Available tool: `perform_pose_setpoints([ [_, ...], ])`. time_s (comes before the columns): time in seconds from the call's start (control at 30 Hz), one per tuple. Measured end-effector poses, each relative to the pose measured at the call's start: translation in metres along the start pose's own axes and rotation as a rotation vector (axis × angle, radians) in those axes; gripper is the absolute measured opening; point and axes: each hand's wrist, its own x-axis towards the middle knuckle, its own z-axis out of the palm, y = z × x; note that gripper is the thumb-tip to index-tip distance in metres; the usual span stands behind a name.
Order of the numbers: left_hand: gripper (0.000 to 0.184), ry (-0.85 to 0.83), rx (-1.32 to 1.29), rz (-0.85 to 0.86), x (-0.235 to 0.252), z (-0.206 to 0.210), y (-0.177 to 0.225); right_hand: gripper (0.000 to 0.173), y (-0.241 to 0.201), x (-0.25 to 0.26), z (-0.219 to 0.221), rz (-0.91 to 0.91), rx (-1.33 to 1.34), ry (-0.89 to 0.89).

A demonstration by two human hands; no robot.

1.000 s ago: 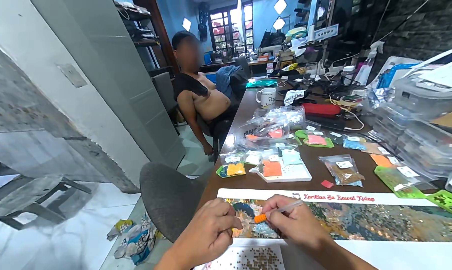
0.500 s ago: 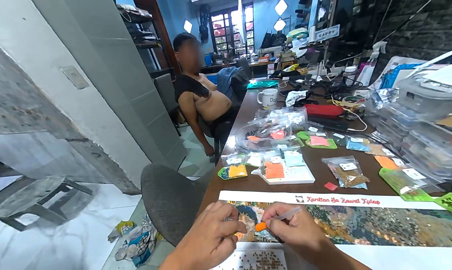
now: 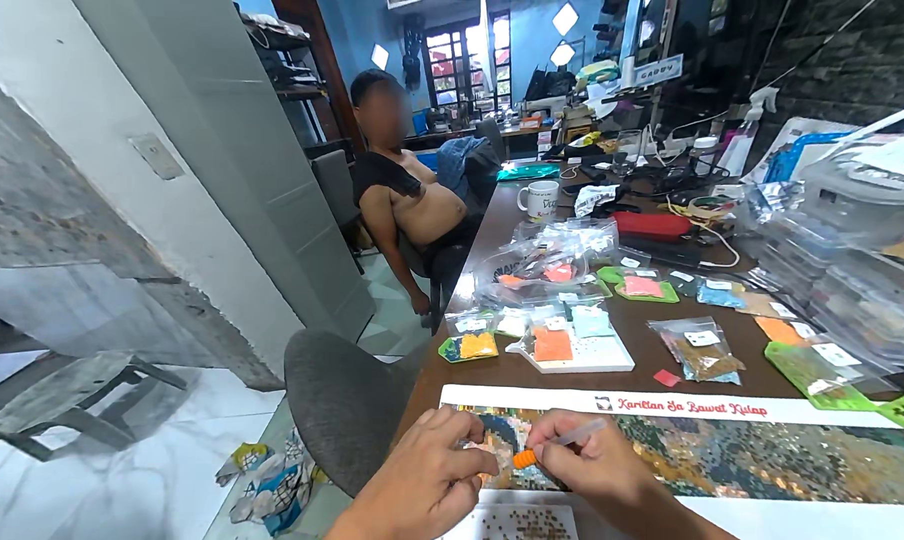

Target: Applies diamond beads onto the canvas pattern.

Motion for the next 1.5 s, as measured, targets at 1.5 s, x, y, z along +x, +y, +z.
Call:
perform_pose_setpoints([
  [1.5, 0.047, -0.021, -0.003, 0.051, -0.0008, -0.0007, -0.0004, 0.014, 0.0042, 0.0029, -0.0016, -0.059, -0.021, -0.073],
])
